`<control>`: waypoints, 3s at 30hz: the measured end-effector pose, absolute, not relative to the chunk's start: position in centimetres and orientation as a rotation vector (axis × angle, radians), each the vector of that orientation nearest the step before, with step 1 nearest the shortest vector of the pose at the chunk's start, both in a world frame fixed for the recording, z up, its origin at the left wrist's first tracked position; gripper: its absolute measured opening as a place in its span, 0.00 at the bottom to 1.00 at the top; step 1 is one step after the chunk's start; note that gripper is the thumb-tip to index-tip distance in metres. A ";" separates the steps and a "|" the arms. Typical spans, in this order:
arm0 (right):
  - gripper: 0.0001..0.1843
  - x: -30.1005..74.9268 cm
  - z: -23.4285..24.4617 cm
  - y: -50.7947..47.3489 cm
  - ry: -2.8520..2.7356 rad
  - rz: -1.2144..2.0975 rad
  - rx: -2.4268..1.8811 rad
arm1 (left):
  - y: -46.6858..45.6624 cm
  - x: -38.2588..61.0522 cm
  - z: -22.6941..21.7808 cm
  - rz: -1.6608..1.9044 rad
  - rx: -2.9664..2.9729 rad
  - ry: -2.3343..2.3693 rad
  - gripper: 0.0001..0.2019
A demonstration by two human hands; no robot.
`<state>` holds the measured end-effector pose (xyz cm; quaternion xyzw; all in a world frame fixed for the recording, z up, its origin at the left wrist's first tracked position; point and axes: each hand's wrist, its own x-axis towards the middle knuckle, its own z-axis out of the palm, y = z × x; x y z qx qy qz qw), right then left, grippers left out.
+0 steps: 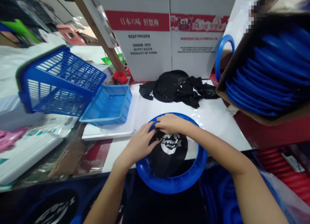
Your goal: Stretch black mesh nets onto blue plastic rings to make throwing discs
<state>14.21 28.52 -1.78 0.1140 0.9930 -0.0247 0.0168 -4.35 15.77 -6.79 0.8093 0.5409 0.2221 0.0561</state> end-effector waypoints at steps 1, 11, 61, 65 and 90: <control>0.08 14.7 -1.8 28.5 3.081 -0.094 0.352 | 16.4 -4.9 -6.6 0.645 2.467 1.575 0.20; 0.08 16.6 -2.5 29.2 3.266 -0.362 0.384 | 23.1 -4.6 -2.3 0.412 2.408 1.379 0.08; 0.08 16.0 -4.2 33.3 3.169 -1.194 0.873 | 23.7 -4.9 -4.2 0.926 1.926 1.443 0.04; 0.08 15.5 -4.0 33.4 3.140 -1.152 0.876 | 23.6 -4.8 -3.8 0.912 1.896 1.456 0.05; 0.09 14.9 -4.4 33.5 3.185 -1.120 0.975 | 24.4 -4.7 -4.1 0.851 1.880 1.556 0.10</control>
